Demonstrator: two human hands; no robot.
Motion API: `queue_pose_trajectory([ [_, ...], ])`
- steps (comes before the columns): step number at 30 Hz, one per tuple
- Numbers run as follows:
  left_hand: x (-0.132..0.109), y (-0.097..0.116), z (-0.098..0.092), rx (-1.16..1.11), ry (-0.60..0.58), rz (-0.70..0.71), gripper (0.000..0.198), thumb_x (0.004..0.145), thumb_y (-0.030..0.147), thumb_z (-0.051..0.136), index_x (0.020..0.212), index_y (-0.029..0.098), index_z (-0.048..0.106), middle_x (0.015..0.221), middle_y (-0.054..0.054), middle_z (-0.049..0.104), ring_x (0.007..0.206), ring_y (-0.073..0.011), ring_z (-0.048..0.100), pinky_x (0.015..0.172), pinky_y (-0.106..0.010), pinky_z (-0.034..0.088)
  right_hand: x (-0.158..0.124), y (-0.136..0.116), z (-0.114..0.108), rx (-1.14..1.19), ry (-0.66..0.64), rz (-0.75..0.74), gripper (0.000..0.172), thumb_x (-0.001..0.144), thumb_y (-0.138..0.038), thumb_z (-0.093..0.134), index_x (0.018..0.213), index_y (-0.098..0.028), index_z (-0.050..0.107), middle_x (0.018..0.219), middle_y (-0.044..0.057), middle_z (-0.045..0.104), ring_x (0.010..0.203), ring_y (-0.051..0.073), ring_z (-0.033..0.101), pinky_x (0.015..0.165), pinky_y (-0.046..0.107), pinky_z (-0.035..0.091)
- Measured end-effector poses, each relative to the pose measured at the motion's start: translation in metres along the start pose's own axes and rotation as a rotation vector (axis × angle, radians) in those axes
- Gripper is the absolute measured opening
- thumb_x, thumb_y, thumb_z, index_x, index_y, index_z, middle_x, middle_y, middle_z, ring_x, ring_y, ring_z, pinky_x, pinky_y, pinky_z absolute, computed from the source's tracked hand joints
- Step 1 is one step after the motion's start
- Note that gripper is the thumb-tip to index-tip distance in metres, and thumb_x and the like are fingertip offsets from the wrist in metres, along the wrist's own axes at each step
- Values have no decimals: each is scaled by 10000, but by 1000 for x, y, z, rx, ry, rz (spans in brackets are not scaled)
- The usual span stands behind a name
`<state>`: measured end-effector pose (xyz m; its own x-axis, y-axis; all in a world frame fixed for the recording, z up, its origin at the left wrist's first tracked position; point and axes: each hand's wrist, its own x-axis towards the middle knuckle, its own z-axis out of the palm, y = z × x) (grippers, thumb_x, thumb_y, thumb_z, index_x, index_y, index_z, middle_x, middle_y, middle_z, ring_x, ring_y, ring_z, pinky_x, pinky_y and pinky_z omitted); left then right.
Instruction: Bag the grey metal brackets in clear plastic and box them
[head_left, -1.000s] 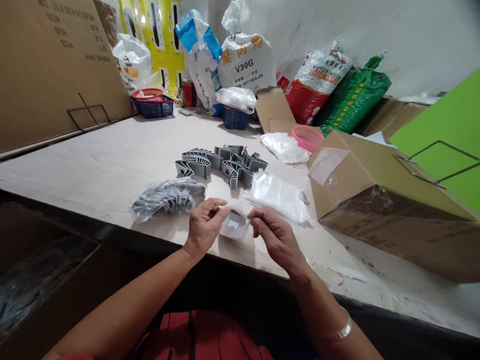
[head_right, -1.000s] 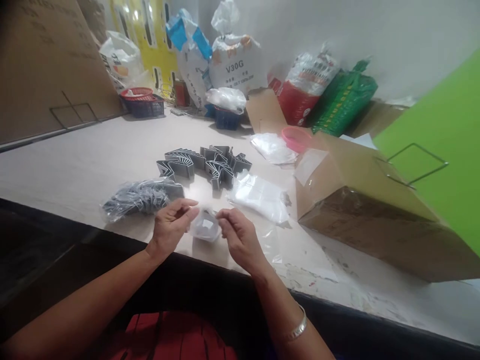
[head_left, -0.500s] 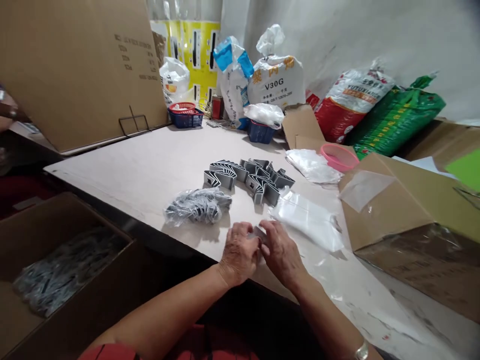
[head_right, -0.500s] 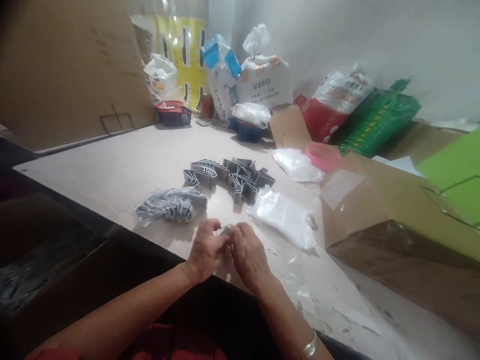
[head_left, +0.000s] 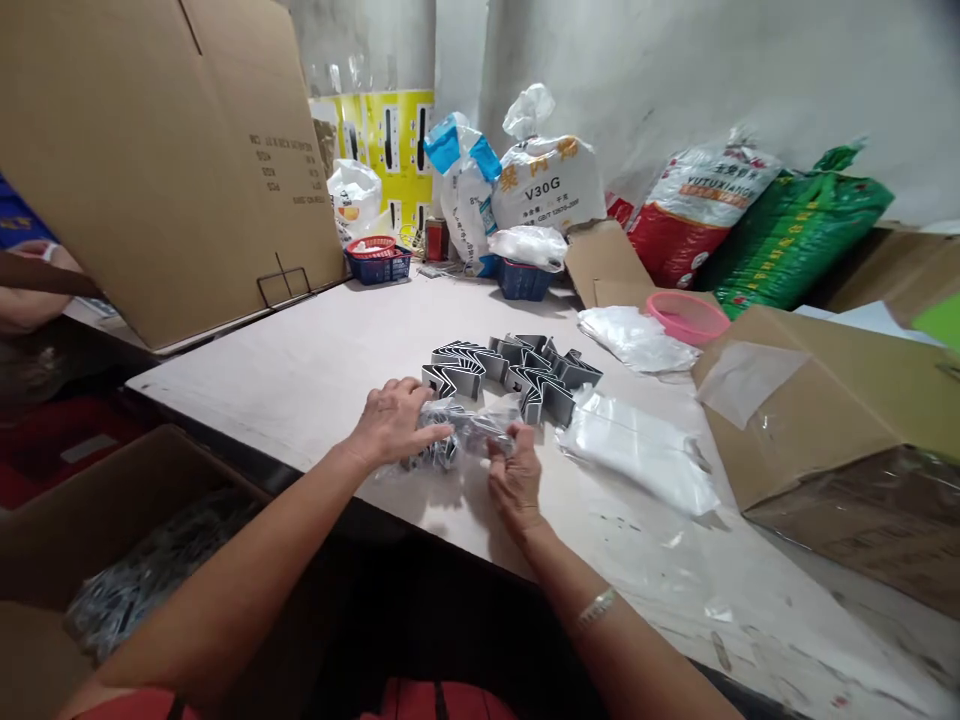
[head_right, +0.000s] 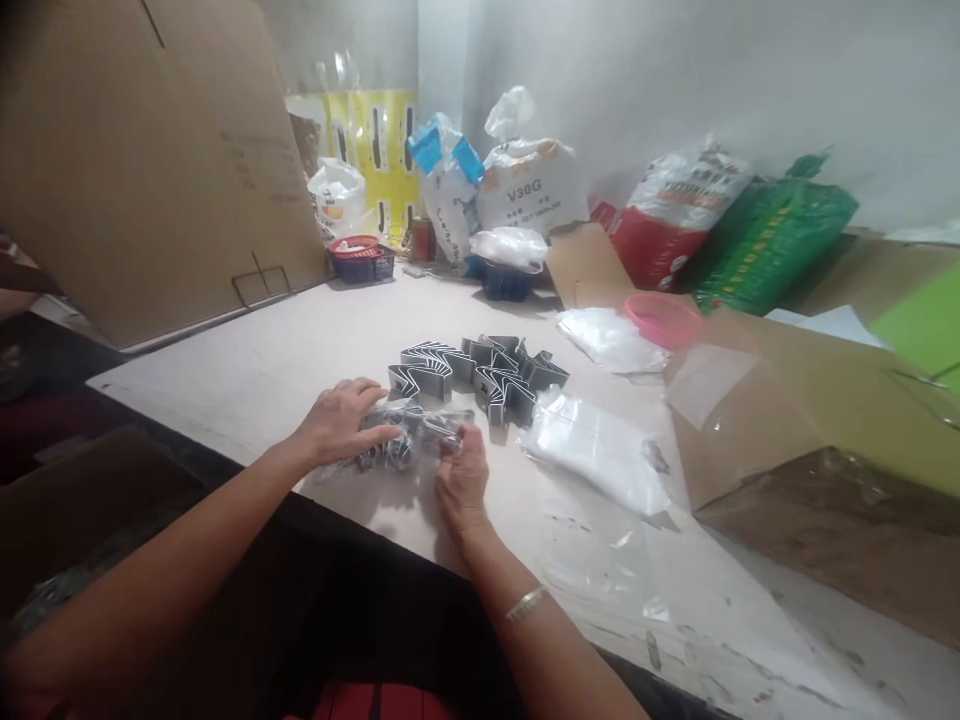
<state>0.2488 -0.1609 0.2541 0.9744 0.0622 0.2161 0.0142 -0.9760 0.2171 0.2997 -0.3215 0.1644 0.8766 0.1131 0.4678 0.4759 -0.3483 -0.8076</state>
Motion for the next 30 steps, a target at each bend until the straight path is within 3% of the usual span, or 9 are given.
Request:
queue_pose_trajectory([
  [3, 8, -15, 1, -84, -160, 6, 498, 725, 572, 447, 1016, 180, 547, 1074, -85, 557, 974, -244, 511, 788, -351, 405, 0, 0, 24, 38, -125, 30, 190, 776, -272, 371, 944, -186, 393, 852, 60, 518, 762, 191, 519, 659, 340, 442],
  [8, 10, -10, 3, -99, -131, -163, 457, 721, 563, 438, 932, 168, 526, 951, -82, 591, 858, -226, 549, 702, -309, 414, 12, -4, 30, 38, -611, -110, 521, 632, -268, 570, 1099, -161, 366, 1033, 85, 466, 973, 232, 465, 837, 412, 410],
  [12, 17, 1, 9, 76, -79, -249, 452, 745, 553, 386, 951, 174, 520, 964, -126, 583, 875, -286, 545, 690, -367, 410, 25, -9, 31, 89, -719, -110, 653, 609, -301, 633, 1174, -155, 342, 1107, 86, 457, 1038, 234, 457, 880, 403, 404],
  [16, 23, 9, 16, 157, -96, -272, 448, 761, 556, 340, 892, 181, 548, 1004, -163, 547, 939, -360, 514, 677, -442, 412, 15, -13, 2, 32, -662, -138, 638, 678, -299, 609, 1233, -143, 336, 1166, 111, 466, 1047, 216, 481, 869, 355, 428],
  [21, 24, 10, 9, 171, -113, -310, 516, 747, 618, 350, 894, 163, 544, 954, -147, 529, 916, -372, 510, 707, -501, 395, -31, 6, -98, -415, -308, -317, 261, 793, -186, 464, 1040, -161, 546, 1008, 112, 569, 938, 220, 518, 794, 382, 439],
  [24, 15, 21, 5, 124, 68, -263, 502, 708, 619, 446, 863, 154, 554, 924, -117, 540, 964, -382, 476, 772, -541, 351, -55, 31, -150, -717, -196, -294, 253, 784, -166, 473, 1016, -142, 571, 1003, 139, 571, 956, 262, 494, 768, 414, 427],
  [27, -1, 50, 17, -105, 209, -98, 456, 679, 576, 524, 870, 165, 576, 945, -102, 556, 1017, -341, 450, 814, -473, 366, -69, 51, -168, -810, -184, -251, 178, 803, -147, 461, 857, -178, 628, 846, 92, 599, 803, 222, 510, 664, 356, 429],
  [28, -8, 63, 25, -240, 170, -41, 445, 677, 562, 532, 868, 163, 585, 937, -98, 565, 976, -306, 480, 796, -432, 393, -71, 54, -167, -789, -171, -248, 191, 811, -140, 450, 806, -184, 635, 795, 79, 598, 755, 204, 505, 643, 337, 426],
  [30, -19, 90, 47, -567, -80, -5, 425, 693, 544, 525, 849, 155, 598, 875, -80, 583, 795, -217, 546, 681, -345, 446, -72, 55, -158, -688, -111, -231, 213, 824, -150, 442, 762, -188, 642, 754, 66, 593, 711, 182, 502, 629, 314, 431],
])
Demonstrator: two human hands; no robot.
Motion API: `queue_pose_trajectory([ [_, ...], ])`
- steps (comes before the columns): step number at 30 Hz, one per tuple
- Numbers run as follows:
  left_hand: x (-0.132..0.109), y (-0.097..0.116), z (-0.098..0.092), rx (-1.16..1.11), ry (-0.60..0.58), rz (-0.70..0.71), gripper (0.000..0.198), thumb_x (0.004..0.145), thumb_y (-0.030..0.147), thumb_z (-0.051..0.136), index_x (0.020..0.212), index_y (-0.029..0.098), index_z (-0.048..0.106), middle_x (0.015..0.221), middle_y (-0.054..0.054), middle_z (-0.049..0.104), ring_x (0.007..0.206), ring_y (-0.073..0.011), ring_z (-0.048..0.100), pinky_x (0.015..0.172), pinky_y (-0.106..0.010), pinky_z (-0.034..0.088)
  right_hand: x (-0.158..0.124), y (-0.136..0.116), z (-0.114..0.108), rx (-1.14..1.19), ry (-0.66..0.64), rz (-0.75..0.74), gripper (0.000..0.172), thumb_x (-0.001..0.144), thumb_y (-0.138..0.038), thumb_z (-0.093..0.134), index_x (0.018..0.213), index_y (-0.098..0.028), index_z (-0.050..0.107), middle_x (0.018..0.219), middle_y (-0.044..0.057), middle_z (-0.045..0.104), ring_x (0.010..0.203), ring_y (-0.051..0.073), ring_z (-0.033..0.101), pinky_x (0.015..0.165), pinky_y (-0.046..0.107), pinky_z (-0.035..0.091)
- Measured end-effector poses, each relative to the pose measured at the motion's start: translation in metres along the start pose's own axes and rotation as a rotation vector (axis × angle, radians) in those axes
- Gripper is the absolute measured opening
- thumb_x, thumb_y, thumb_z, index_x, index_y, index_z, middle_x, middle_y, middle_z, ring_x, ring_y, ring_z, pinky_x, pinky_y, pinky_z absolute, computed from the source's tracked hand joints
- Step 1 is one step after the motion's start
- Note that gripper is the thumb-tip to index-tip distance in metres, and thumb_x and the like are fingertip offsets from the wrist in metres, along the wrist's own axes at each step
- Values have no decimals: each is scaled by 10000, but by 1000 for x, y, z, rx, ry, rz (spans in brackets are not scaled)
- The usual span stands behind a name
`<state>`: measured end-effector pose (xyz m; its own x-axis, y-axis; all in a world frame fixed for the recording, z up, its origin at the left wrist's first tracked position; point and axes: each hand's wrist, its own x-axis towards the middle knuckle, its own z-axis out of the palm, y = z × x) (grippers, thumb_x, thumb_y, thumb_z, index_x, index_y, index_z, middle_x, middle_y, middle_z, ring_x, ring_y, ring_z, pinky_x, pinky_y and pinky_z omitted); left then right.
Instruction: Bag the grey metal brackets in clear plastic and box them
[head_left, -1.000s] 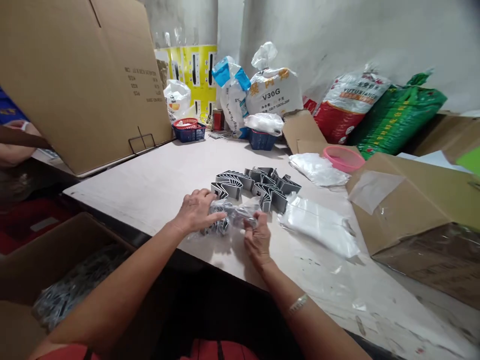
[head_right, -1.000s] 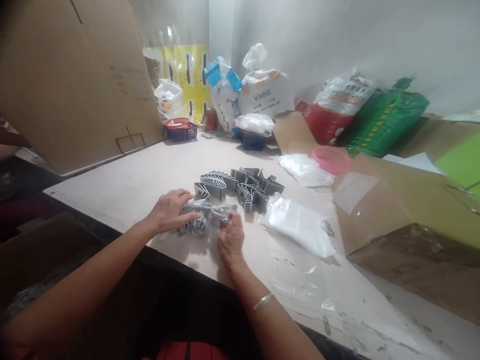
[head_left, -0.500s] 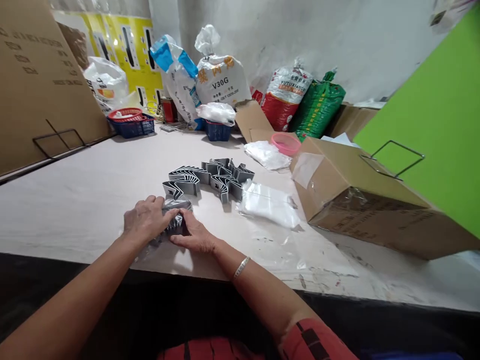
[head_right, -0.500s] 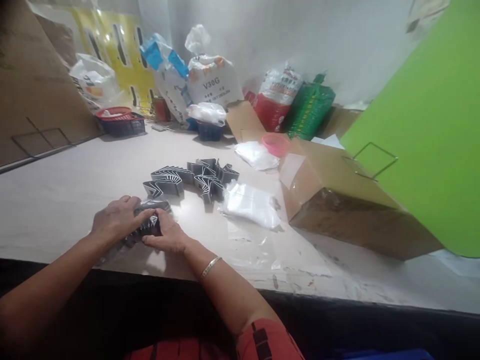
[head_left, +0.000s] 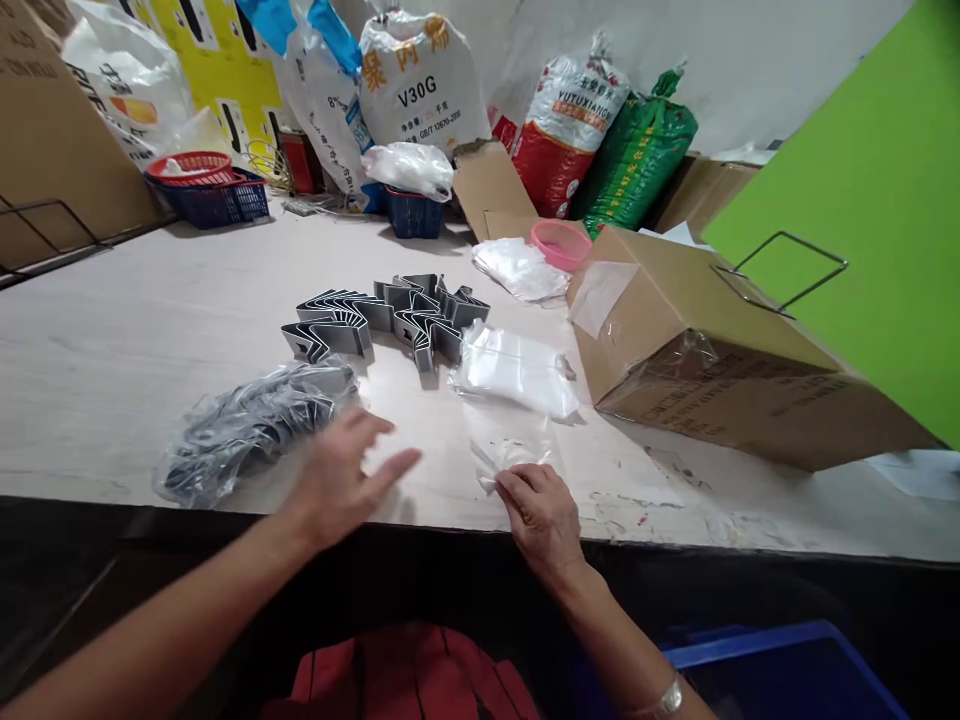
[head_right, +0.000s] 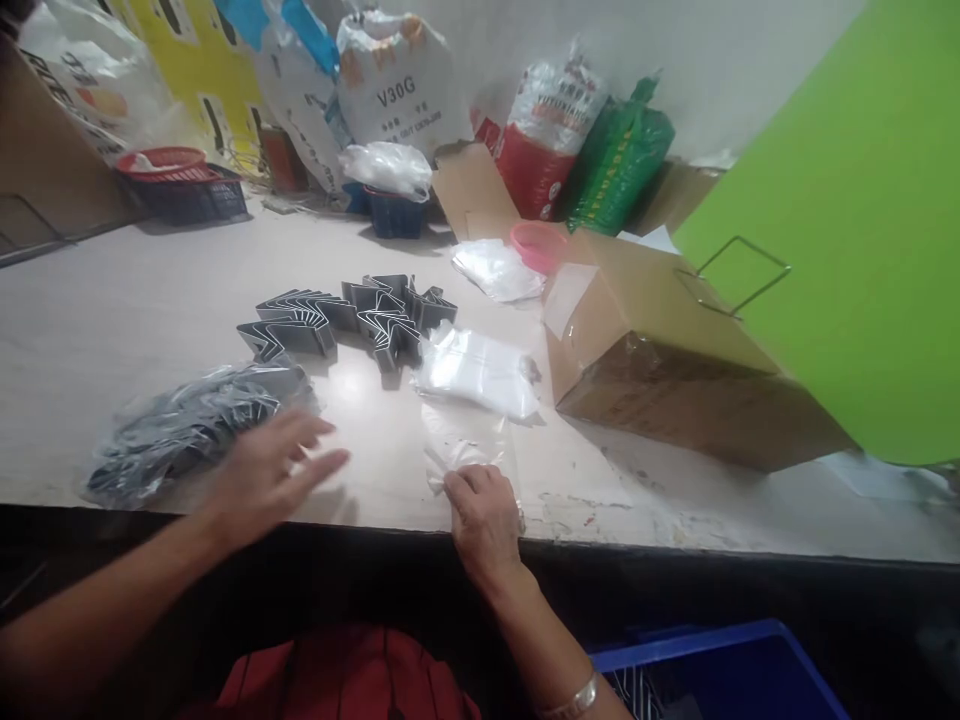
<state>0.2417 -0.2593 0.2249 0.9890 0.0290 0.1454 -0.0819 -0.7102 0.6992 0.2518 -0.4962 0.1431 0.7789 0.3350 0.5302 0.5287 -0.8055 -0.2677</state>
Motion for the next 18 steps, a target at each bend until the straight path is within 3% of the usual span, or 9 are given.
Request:
queue_pose_trajectory([
  [1, -3, 4, 17, -161, -128, -62, 429, 701, 549, 511, 819, 145, 594, 795, -63, 587, 692, -181, 550, 616, -314, 451, 2, -5, 4, 65, 39, 31, 208, 828, -167, 448, 766, -190, 645, 749, 62, 590, 705, 175, 506, 627, 305, 438],
  [3, -5, 10, 44, -400, -263, -203, 434, 695, 568, 514, 737, 139, 570, 665, -26, 567, 605, -146, 537, 556, -278, 447, 10, -16, 11, 204, 113, 90, 189, 829, -206, 466, 793, -197, 651, 747, 54, 586, 706, 163, 522, 629, 290, 455],
  [6, 2, 17, 64, -643, -299, -378, 406, 638, 536, 609, 665, 141, 517, 556, 11, 533, 526, -119, 523, 501, -255, 446, 21, -31, 16, 342, 177, 111, 198, 830, -227, 463, 820, -210, 660, 748, 48, 582, 716, 156, 540, 633, 283, 476],
  [12, 19, 20, 50, -994, -253, -644, 241, 572, 252, 722, 570, 124, 518, 487, -3, 567, 430, -112, 539, 428, -239, 447, 25, -31, 11, 504, 29, 15, 280, 796, -282, 533, 1062, -205, 569, 922, 68, 596, 849, 175, 559, 741, 327, 493],
  [15, 22, 15, 43, -1059, -237, -728, 193, 530, 108, 727, 584, 117, 542, 530, -25, 610, 484, -152, 601, 497, -295, 507, 20, -21, 6, 445, 54, 36, 282, 794, -318, 539, 1048, -195, 552, 931, 82, 595, 874, 195, 553, 767, 365, 487],
  [18, 23, 10, 44, -1106, -170, -712, 220, 483, 24, 728, 555, 108, 538, 511, -11, 600, 461, -128, 587, 488, -267, 509, 16, -14, 1, 390, 110, 35, 228, 808, -296, 522, 1010, -196, 554, 912, 83, 596, 872, 199, 552, 765, 372, 487],
])
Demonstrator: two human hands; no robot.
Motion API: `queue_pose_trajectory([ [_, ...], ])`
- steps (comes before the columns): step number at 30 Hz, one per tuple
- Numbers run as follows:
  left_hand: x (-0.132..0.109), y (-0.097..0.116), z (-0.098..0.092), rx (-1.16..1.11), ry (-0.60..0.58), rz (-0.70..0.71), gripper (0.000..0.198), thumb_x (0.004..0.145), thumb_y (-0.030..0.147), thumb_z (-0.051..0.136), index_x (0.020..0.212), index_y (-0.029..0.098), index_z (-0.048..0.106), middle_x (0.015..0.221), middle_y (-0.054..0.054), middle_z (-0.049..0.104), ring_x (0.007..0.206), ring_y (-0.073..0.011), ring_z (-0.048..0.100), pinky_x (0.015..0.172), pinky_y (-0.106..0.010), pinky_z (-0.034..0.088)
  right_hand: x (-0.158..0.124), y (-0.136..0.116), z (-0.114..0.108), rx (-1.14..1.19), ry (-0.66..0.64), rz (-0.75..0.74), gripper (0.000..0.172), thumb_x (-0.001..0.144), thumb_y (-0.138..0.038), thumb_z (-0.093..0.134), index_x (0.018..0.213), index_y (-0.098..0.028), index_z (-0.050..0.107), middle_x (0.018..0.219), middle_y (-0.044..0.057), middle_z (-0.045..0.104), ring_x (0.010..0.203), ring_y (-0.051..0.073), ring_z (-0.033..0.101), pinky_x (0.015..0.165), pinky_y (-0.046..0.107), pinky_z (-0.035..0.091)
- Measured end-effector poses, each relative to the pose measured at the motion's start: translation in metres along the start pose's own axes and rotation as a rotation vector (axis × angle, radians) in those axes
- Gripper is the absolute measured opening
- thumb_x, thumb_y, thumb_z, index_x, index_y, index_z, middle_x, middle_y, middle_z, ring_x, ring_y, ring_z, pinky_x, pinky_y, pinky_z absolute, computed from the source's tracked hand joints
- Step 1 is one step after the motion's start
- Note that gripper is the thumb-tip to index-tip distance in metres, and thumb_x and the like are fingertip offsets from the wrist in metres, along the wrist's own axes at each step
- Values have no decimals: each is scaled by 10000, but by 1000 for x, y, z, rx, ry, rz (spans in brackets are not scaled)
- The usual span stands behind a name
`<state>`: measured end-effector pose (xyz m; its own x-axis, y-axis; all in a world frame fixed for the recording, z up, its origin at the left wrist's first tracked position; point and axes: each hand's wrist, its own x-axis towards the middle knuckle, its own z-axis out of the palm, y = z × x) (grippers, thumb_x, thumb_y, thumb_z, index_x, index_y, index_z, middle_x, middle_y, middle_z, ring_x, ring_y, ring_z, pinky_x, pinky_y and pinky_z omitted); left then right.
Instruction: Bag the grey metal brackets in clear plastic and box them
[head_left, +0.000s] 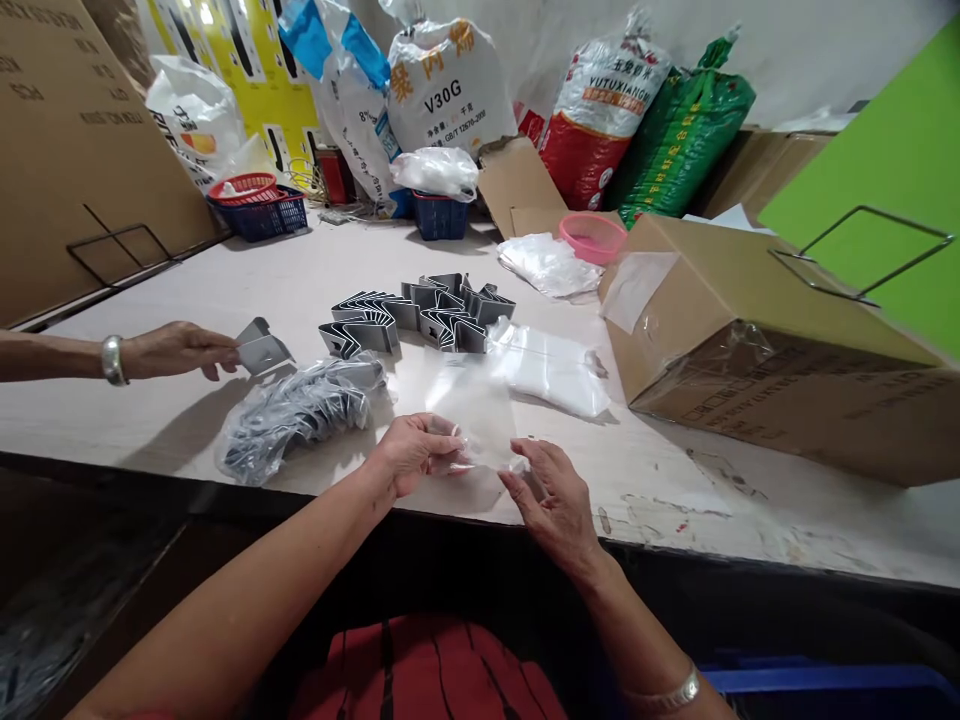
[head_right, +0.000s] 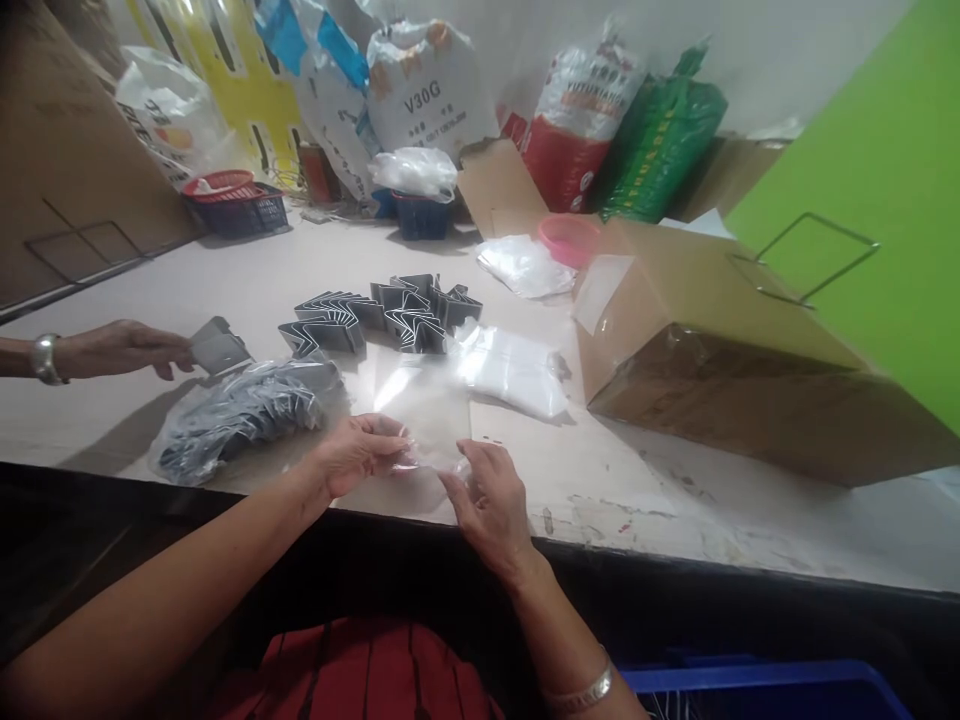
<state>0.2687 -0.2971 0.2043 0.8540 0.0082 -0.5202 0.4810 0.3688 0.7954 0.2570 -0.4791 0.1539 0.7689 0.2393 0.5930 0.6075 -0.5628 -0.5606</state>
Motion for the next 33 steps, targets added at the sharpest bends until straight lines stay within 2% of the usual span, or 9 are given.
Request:
queue_pose_trajectory([
  [4, 5, -6, 2, -15, 15, 78, 225, 472, 31, 737, 564, 100, 544, 488, 13, 571, 424, -99, 547, 441, -241, 498, 0, -3, -6, -38, 60, -35, 199, 809, -237, 519, 1001, -195, 554, 887, 79, 597, 861, 197, 553, 754, 366, 488],
  [11, 8, -12, 6, 29, 62, 152, 266, 510, 100, 748, 613, 121, 504, 525, 39, 539, 434, -78, 528, 449, -247, 507, 6, -19, 0, -32, 37, -106, 219, 812, -222, 507, 1024, -193, 550, 892, 81, 598, 845, 197, 546, 742, 365, 486],
  [14, 5, -13, 3, 93, -5, 159, 241, 540, 122, 709, 705, 135, 534, 516, 52, 528, 432, -71, 513, 442, -221, 481, 16, -16, 4, -43, 21, -107, 246, 817, -239, 496, 1054, -191, 542, 908, 90, 596, 857, 204, 548, 741, 366, 489],
  [17, -3, -6, -1, 294, -129, 165, 287, 570, 103, 605, 849, 158, 570, 569, 45, 569, 386, -54, 455, 377, -187, 403, 39, -12, -3, -120, 3, -173, 380, 811, -283, 503, 1173, -171, 476, 1091, 136, 547, 1031, 250, 498, 844, 429, 449],
  [21, -19, 23, -1, 827, -369, 330, 290, 576, 62, 491, 797, 165, 648, 563, 25, 598, 417, -60, 437, 400, -171, 344, 77, -17, -22, -159, -222, -363, 565, 745, -354, 593, 1257, -198, 410, 1276, 121, 448, 1232, 299, 328, 948, 530, 327],
  [24, -25, 52, 1, 1105, -447, 493, 238, 597, 82, 525, 748, 186, 677, 604, 7, 621, 535, -103, 524, 511, -207, 409, 93, -19, -29, -64, -457, -357, 263, 728, -245, 620, 991, -238, 609, 942, 51, 638, 1006, 248, 541, 847, 466, 422],
  [26, -24, 64, -1, 1106, -284, 577, 208, 632, 170, 581, 822, 188, 662, 721, -16, 638, 597, -125, 552, 553, -245, 443, 93, -14, -26, 110, -490, -141, 60, 722, -223, 616, 770, -201, 644, 722, 21, 639, 737, 184, 611, 690, 367, 492],
  [30, -16, 51, -10, 767, 232, 749, 390, 689, 423, 589, 955, 139, 558, 948, -83, 583, 790, -174, 561, 627, -317, 489, 83, 6, -10, 625, -215, 720, 140, 720, -294, 614, 682, -165, 574, 513, -21, 568, 500, 147, 596, 438, 262, 482],
  [33, -13, 20, -12, 552, 237, 578, 432, 687, 502, 578, 873, 117, 520, 847, -73, 568, 731, -164, 562, 623, -328, 504, 76, 16, 0, 944, -15, 1203, 112, 753, -195, 569, 669, -180, 496, 448, -63, 516, 446, 127, 581, 399, 234, 477],
])
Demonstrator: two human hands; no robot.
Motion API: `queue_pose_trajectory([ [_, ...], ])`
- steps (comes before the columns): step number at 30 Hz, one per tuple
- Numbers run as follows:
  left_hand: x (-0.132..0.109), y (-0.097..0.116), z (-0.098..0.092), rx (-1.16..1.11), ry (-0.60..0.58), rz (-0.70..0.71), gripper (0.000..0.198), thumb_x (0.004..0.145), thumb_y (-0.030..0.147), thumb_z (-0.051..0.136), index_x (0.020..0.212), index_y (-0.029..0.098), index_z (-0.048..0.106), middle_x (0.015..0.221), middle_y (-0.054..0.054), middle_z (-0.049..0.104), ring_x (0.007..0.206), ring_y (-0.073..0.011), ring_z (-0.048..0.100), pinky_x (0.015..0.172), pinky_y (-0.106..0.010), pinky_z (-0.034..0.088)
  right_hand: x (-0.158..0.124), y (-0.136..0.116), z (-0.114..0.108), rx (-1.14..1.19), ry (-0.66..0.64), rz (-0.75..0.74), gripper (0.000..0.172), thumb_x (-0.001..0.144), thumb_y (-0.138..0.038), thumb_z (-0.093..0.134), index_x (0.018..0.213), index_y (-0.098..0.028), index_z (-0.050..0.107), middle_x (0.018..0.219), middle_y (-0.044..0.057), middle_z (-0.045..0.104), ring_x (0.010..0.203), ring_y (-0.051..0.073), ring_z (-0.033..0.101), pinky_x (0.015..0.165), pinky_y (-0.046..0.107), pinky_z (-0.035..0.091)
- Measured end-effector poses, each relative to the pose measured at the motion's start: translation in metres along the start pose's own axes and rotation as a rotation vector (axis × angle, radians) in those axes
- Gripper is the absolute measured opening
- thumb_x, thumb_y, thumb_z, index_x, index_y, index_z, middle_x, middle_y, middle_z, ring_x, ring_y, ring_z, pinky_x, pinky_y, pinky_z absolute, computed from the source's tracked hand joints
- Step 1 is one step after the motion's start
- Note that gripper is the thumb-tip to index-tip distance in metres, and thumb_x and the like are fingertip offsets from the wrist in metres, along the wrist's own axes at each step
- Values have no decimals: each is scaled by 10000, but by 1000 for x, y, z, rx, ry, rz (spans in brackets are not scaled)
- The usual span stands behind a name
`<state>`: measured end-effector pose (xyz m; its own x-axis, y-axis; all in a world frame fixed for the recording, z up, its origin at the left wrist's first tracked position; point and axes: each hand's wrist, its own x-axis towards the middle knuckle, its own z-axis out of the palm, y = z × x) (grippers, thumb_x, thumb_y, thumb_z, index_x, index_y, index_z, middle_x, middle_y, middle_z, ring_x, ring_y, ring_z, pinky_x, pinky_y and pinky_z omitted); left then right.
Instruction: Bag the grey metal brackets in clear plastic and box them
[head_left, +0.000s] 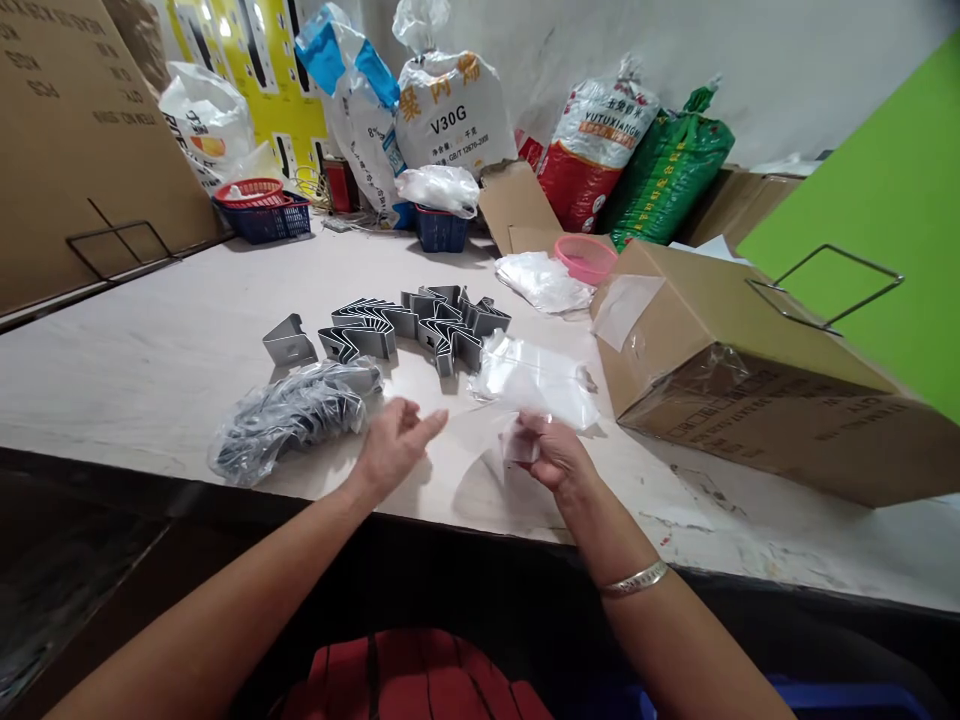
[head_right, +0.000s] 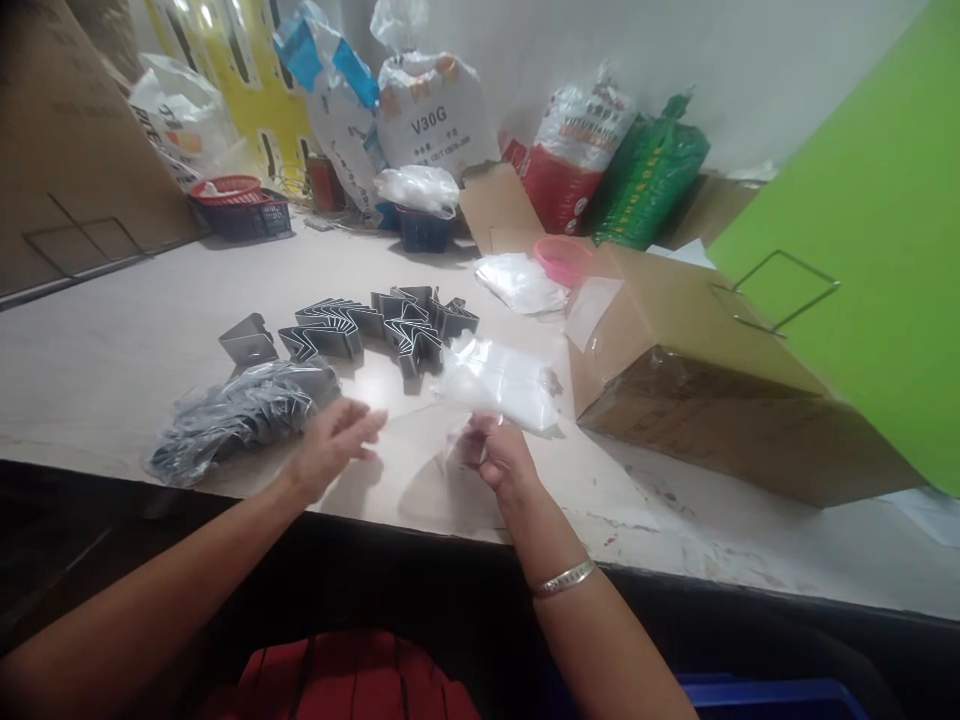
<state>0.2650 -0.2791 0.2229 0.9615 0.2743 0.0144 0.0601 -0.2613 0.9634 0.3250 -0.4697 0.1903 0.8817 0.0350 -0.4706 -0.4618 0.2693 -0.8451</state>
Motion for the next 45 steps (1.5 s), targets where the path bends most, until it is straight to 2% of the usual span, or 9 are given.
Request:
queue_pose_trajectory([
  [10, -20, -5, 37, -611, -465, -716, 448, 672, 513, 604, 787, 81, 564, 691, -118, 622, 614, -211, 625, 595, -380, 534, -11, 18, 14, 221, -8, 20, 134, 716, -150, 593, 645, -162, 479, 538, -24, 575, 509, 114, 594, 525, 242, 530],
  [16, -16, -8, 44, -539, -349, -647, 138, 585, 56, 669, 597, 99, 538, 487, -45, 587, 431, -150, 569, 468, -313, 519, -12, 28, 3, 137, -105, -101, 237, 530, -213, 676, 685, -159, 505, 597, -15, 563, 519, 126, 534, 499, 265, 479],
  [21, -15, -12, 43, -481, -255, -620, 152, 590, 58, 662, 570, 110, 520, 407, -13, 547, 343, -118, 505, 402, -298, 497, -23, 18, -21, -423, 150, -634, 872, 422, -281, 762, 1196, -229, 363, 1122, 89, 492, 831, 190, 546, 625, 297, 471],
  [24, -18, -13, 43, -463, -278, -529, 234, 550, 148, 722, 539, 124, 490, 383, 3, 530, 322, -114, 493, 363, -262, 462, -25, -3, -22, -704, 152, -902, 562, 516, -426, 714, 1005, -219, 531, 1189, 87, 465, 1016, 245, 483, 729, 336, 440],
  [28, -26, -17, 46, -514, -344, -421, 328, 493, 293, 770, 555, 132, 491, 397, 19, 527, 312, -100, 482, 336, -223, 423, -1, -34, 5, -984, 146, -787, 409, 713, -537, 517, 529, -172, 505, 627, 30, 562, 668, 181, 548, 597, 292, 406],
  [34, -27, -24, 37, -661, -241, -517, 437, 454, 410, 781, 544, 157, 435, 389, 47, 496, 315, -72, 440, 350, -238, 447, 30, -55, 32, -1463, 329, -687, 420, 639, -382, 667, 978, -158, 561, 885, 105, 590, 793, 241, 563, 645, 340, 415],
  [36, -27, -26, 31, -678, -178, -534, 454, 450, 429, 779, 530, 159, 423, 379, 48, 489, 305, -68, 428, 341, -230, 433, 20, -49, 29, -1347, 204, -833, 368, 719, -388, 600, 994, -148, 550, 940, 121, 580, 815, 223, 564, 673, 347, 431],
  [41, -26, -28, 17, -728, -60, -536, 481, 410, 457, 787, 519, 156, 427, 368, 61, 468, 280, -60, 394, 317, -218, 399, -5, -8, 25, -1193, -568, -969, 234, 814, -367, 492, 905, -176, 594, 891, 70, 608, 793, 163, 569, 695, 313, 459],
  [45, -27, -33, 5, -772, -5, -576, 479, 413, 446, 791, 556, 157, 436, 370, 78, 449, 276, -52, 380, 312, -200, 373, 9, 5, 34, -1156, -552, -962, 216, 814, -343, 487, 821, -171, 616, 831, 66, 616, 736, 153, 568, 679, 299, 459],
])
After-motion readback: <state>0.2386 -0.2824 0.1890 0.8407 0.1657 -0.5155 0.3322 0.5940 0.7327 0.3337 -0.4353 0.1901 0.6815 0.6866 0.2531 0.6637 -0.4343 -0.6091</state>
